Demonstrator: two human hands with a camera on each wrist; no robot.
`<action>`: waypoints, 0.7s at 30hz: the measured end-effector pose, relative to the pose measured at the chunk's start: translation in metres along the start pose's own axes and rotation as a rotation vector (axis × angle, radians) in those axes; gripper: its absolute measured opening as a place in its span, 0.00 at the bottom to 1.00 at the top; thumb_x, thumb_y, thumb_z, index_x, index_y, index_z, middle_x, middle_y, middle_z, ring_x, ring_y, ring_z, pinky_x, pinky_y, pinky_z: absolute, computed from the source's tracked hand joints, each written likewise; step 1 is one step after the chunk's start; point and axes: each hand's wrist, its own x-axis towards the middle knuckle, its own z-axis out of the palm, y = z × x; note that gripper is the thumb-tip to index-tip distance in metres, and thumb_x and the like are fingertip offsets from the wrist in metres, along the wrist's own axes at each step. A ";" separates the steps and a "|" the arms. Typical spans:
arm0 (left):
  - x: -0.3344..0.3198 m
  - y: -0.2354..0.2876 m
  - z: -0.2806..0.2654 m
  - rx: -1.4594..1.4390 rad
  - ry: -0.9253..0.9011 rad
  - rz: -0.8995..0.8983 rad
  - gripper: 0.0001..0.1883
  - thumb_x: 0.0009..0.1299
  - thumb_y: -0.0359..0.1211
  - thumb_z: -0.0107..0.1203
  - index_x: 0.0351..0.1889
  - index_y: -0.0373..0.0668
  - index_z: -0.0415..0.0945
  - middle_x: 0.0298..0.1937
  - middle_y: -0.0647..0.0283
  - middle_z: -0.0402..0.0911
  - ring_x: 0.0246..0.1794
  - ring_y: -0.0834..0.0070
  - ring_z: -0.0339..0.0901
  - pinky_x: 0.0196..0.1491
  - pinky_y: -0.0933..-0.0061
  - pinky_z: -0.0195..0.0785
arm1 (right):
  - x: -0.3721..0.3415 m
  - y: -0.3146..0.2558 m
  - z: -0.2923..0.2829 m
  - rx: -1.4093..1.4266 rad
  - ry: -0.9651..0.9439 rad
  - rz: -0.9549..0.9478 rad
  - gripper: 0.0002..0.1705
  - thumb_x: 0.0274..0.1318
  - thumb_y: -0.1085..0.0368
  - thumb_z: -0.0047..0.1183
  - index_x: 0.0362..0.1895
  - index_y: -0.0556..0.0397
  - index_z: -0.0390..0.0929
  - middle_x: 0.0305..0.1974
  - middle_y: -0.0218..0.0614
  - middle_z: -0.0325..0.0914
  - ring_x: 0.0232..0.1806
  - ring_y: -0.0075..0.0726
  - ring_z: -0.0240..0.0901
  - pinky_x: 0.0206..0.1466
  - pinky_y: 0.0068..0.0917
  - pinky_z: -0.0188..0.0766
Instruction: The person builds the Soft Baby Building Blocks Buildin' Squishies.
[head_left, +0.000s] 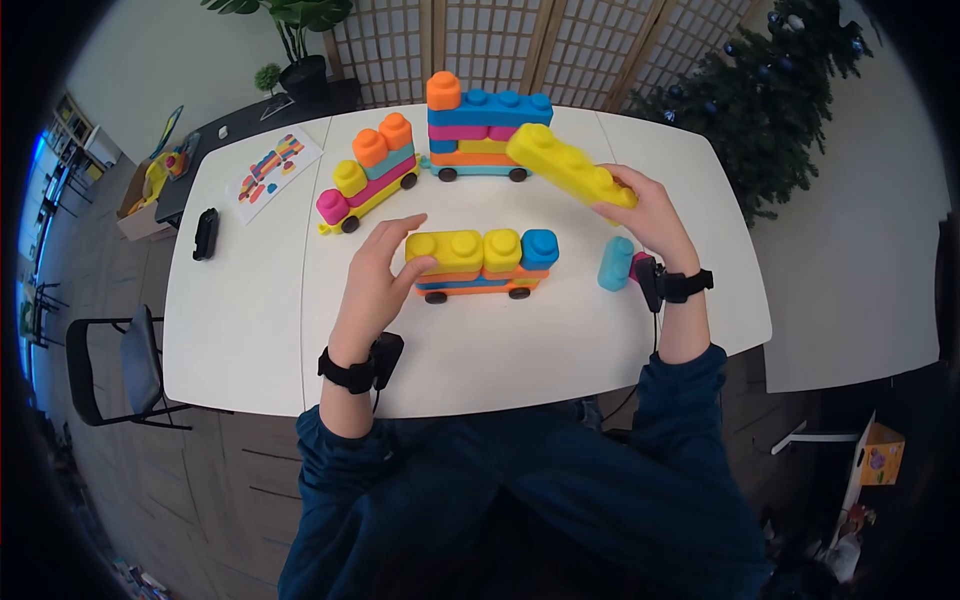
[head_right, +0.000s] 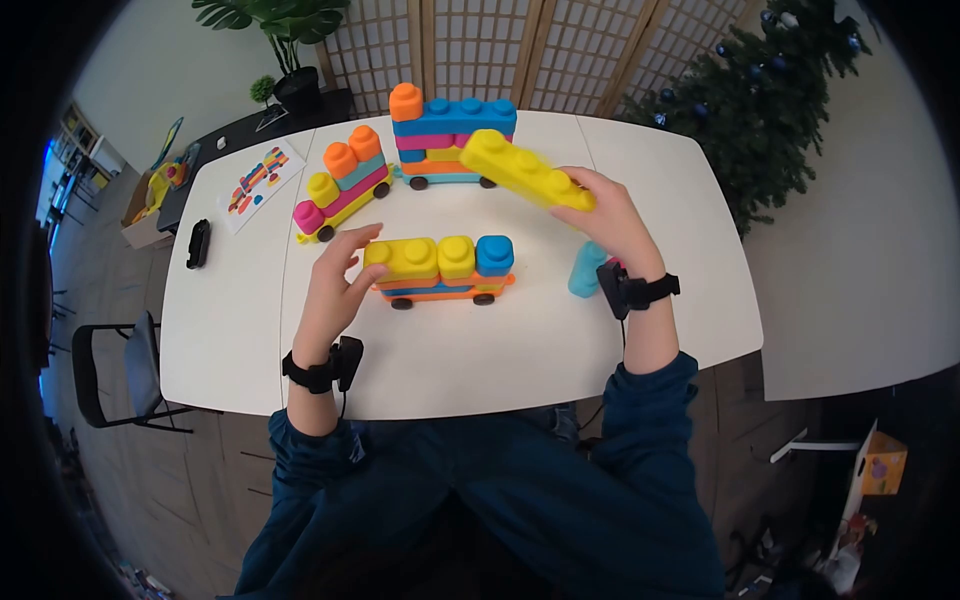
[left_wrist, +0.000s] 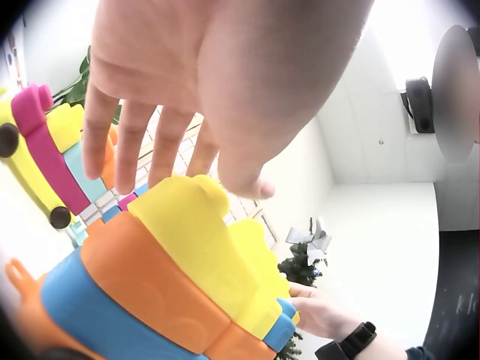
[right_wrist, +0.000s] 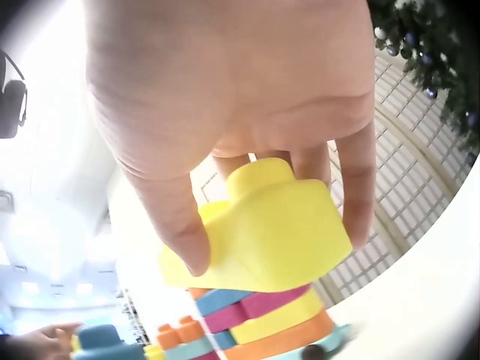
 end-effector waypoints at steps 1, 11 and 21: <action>-0.002 -0.002 -0.001 -0.015 0.049 0.009 0.24 0.73 0.34 0.63 0.67 0.43 0.74 0.60 0.57 0.81 0.63 0.65 0.78 0.59 0.62 0.74 | -0.005 -0.009 0.004 0.079 -0.001 -0.140 0.30 0.52 0.67 0.69 0.62 0.53 0.79 0.50 0.44 0.83 0.52 0.44 0.80 0.59 0.33 0.75; -0.011 0.014 -0.007 -0.316 0.132 0.067 0.24 0.82 0.38 0.47 0.73 0.40 0.68 0.61 0.51 0.81 0.64 0.60 0.78 0.67 0.64 0.67 | -0.020 -0.065 0.048 0.136 -0.181 -0.552 0.33 0.53 0.64 0.69 0.65 0.50 0.79 0.49 0.42 0.81 0.50 0.47 0.80 0.56 0.34 0.77; -0.005 0.009 0.003 -0.359 0.112 -0.066 0.21 0.80 0.39 0.54 0.66 0.40 0.74 0.60 0.55 0.82 0.62 0.64 0.80 0.65 0.62 0.71 | -0.022 -0.062 0.057 0.141 -0.165 -0.540 0.33 0.53 0.65 0.68 0.66 0.47 0.78 0.49 0.40 0.79 0.50 0.47 0.78 0.56 0.34 0.77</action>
